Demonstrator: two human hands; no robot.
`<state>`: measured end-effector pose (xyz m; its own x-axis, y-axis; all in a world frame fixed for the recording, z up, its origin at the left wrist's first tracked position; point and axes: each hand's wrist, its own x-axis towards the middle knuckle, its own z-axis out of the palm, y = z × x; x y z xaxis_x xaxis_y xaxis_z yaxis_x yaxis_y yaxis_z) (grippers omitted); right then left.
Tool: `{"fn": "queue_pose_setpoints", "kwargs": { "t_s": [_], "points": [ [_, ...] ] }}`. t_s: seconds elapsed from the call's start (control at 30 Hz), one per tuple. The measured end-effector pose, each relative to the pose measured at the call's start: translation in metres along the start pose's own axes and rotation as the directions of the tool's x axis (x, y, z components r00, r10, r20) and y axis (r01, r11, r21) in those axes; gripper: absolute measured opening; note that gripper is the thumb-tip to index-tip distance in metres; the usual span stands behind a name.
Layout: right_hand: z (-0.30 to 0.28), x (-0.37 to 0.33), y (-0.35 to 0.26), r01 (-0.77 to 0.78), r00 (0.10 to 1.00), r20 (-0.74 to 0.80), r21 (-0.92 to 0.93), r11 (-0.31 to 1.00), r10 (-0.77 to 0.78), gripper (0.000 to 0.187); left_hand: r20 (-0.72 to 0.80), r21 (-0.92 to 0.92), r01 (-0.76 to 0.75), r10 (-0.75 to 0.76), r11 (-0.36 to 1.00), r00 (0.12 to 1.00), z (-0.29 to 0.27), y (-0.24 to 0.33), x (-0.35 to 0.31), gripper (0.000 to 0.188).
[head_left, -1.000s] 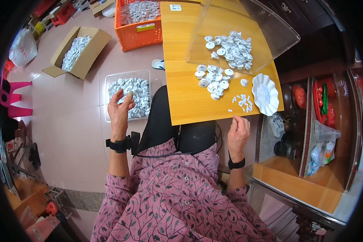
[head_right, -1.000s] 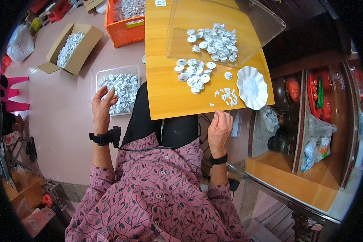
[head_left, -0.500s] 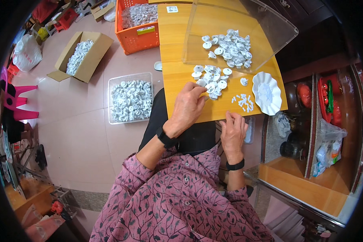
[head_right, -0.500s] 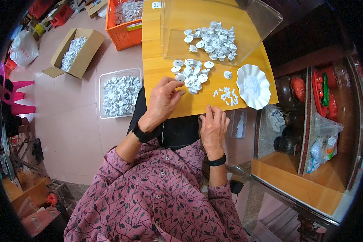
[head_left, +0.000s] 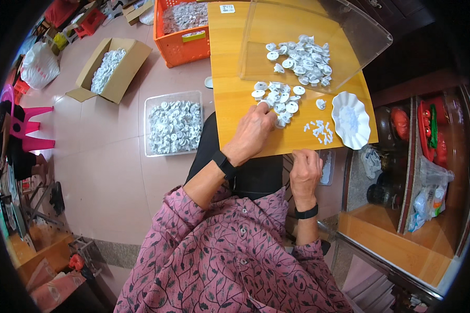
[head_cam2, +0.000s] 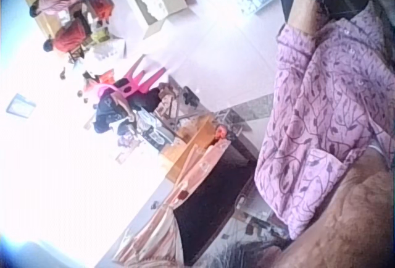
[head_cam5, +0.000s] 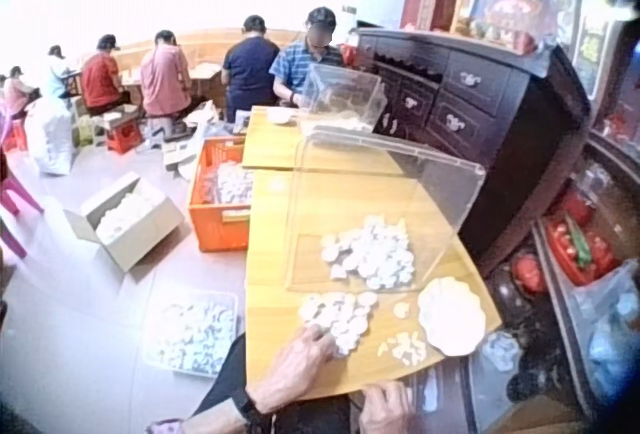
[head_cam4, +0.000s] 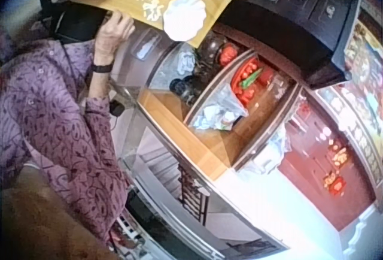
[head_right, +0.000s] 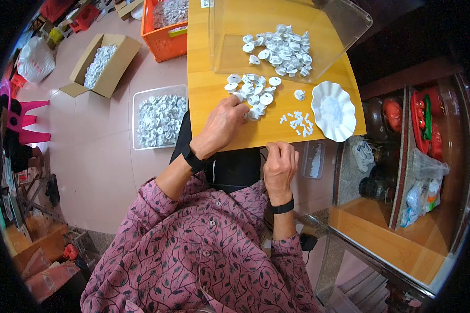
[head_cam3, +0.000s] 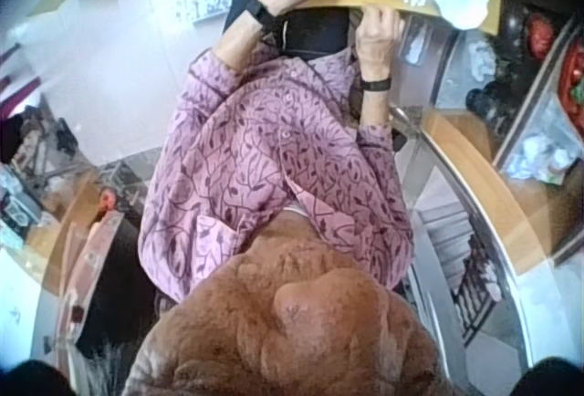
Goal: Sorting and assembling small plastic components at a workstation.
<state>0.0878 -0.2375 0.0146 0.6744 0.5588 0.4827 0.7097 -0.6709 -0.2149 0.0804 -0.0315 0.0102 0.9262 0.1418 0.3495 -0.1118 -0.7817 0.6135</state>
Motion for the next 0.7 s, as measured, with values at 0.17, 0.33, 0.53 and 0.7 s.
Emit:
{"fn": "queue_pose_setpoints", "kwargs": {
  "t_s": [0.17,0.33,0.53,0.7],
  "points": [
    [0.006,-0.005,-0.013,-0.343,0.929,0.041,0.46,0.819,0.367,0.012,-0.046,-0.074,0.041,-0.045,0.996,0.998,-0.011,-0.005,-0.013,0.016],
    [-0.002,0.009,-0.038,-0.537,0.765,0.322,0.797,0.276,0.558,0.014,0.401,-0.877,0.457,-0.3,0.146,0.866,-0.035,-0.002,-0.031,0.029],
    [-0.015,0.027,-0.061,-0.509,0.77,0.412,0.857,0.08,0.487,0.017,0.488,-0.823,0.384,-0.174,-0.418,0.855,-0.039,-0.006,-0.062,0.038],
    [-0.022,0.039,-0.079,-0.488,0.785,0.445,0.873,-0.013,0.43,0.015,0.482,-0.776,0.34,-0.153,-0.532,0.862,-0.035,-0.006,-0.075,0.038]
  ]
}}
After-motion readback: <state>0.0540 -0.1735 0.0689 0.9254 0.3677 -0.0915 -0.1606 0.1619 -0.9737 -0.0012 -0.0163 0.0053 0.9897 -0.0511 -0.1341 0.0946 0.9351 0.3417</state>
